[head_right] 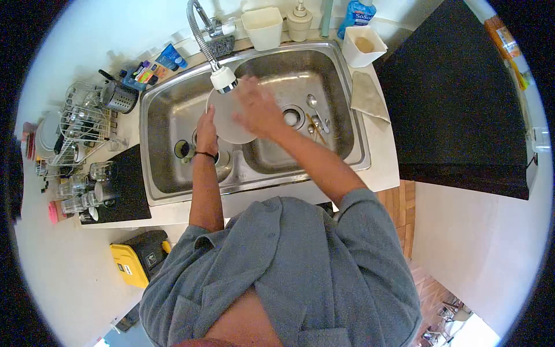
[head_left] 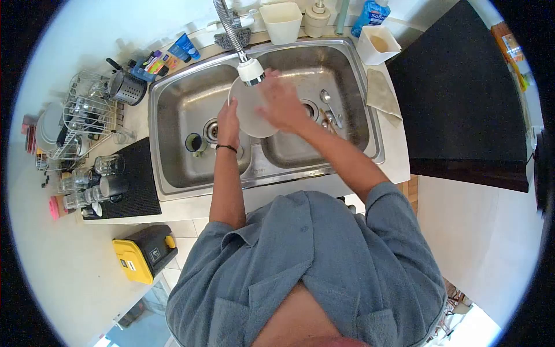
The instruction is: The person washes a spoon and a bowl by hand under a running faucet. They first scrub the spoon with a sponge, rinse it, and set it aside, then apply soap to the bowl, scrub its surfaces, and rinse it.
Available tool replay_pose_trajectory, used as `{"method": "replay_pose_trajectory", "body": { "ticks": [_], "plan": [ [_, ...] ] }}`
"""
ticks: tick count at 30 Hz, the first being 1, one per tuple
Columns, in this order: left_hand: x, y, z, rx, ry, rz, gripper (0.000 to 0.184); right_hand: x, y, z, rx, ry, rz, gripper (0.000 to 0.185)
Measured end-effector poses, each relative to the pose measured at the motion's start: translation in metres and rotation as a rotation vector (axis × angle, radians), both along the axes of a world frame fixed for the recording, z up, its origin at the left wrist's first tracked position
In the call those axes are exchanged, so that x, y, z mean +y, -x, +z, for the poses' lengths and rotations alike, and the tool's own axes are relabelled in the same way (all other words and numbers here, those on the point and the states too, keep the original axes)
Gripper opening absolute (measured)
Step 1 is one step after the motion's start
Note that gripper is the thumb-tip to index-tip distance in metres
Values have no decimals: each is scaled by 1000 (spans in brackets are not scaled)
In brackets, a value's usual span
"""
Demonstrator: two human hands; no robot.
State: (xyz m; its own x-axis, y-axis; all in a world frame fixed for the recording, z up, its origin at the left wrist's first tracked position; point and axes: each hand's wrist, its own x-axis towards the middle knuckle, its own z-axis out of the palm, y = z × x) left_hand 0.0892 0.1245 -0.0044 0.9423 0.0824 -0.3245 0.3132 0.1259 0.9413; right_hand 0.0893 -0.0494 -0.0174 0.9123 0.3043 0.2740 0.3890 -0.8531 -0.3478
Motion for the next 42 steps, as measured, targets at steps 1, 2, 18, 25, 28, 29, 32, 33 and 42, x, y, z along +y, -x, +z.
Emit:
{"method": "replay_pose_trajectory", "body": {
  "ticks": [1,2,18,25,28,29,32,33,42],
  "plan": [
    [-5,0,0,-12,75,10,44,18,9,-4,32,-132,151,72],
    [-9,-2,0,-26,151,18,43,29,17,-7,61,-264,300,72],
    [5,-2,-33,124,663,-50,51,-52,-8,-29,750,-1086,-115,61],
    [5,-25,-50,98,388,-56,37,-60,26,14,332,-419,-174,50],
    [-13,-21,-39,216,518,-101,33,-60,37,-7,28,-85,-102,53],
    [-24,-14,-13,264,650,-160,33,-60,39,-13,-32,-49,-84,54],
    [-35,-19,-28,298,793,-67,32,-58,46,-24,-209,47,-39,56],
    [-41,-23,-30,288,800,6,32,-57,45,-23,-272,71,-36,57],
    [-16,-23,-13,-87,776,-175,31,-54,30,16,-384,148,84,56]
  ]
}}
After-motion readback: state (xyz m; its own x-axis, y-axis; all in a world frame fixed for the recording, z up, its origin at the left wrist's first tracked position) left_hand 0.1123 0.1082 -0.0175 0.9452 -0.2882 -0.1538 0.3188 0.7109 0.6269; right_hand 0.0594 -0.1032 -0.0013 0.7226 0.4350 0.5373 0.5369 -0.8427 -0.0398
